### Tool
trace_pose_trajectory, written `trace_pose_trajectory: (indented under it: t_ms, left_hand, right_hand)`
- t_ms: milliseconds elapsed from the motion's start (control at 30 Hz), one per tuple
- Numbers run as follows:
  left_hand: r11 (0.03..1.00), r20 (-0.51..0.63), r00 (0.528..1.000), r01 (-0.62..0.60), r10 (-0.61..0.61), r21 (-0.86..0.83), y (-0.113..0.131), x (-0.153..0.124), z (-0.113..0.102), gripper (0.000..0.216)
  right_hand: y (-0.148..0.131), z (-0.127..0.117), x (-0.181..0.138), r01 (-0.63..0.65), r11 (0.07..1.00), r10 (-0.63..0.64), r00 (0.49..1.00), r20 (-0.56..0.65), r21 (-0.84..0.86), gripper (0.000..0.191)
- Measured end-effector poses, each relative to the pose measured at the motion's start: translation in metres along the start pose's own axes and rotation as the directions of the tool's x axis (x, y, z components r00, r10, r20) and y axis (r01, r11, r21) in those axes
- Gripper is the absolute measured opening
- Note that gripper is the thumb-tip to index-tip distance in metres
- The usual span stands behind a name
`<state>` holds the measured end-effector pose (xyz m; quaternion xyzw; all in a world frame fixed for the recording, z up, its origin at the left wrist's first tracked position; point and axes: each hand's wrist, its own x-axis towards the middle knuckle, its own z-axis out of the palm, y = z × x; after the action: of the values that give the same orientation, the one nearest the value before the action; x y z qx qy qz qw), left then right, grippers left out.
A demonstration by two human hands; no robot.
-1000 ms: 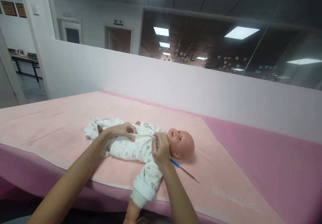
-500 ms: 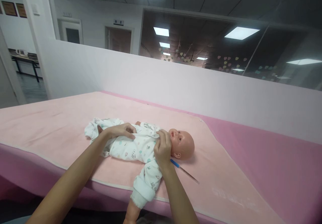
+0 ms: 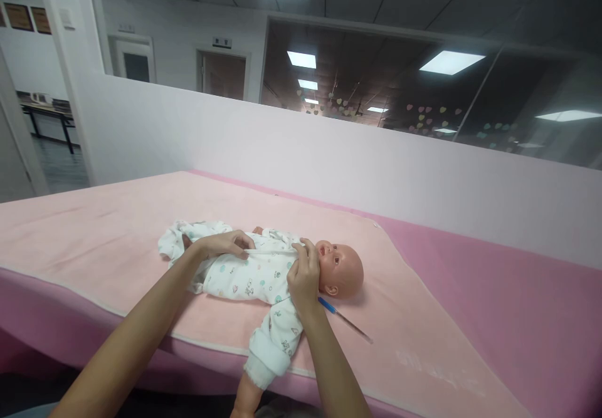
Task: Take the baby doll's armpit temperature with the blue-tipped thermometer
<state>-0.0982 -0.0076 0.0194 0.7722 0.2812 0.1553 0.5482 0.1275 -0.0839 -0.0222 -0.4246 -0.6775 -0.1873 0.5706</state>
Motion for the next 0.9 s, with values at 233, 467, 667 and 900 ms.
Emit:
trace_pose_trajectory:
  t_ms: [233, 467, 667, 900]
  left_hand:
    - [0.999, 0.009, 1.0, -0.028, 0.028, 0.03, -0.003, 0.001, -0.002, 0.013]
    - [0.999, 0.019, 0.999, -0.043, 0.043, 0.03, 0.002, -0.001, 0.001, 0.012]
    - [0.988, -0.207, 0.977, -0.014, 0.046, 0.153, 0.016, 0.002, 0.004, 0.033]
    - [0.902, -0.362, 0.888, -0.12, 0.284, 0.414, 0.031, 0.07, 0.03, 0.033]
  right_hand:
    - [-0.001, -0.002, 0.0, -0.031, 0.999, 0.031, 0.999, 0.042, 0.008, 0.048]
    - [-0.002, 0.001, 0.002, -0.023, 0.997, 0.028, 0.997, 0.068, -0.077, 0.043]
    - [-0.008, -0.044, -0.007, 0.112, 0.985, -0.11, 0.994, 0.019, -0.132, 0.032]
    - [0.028, -0.147, -0.068, -0.296, 0.844, 0.36, 0.931, 0.065, -0.447, 0.02]
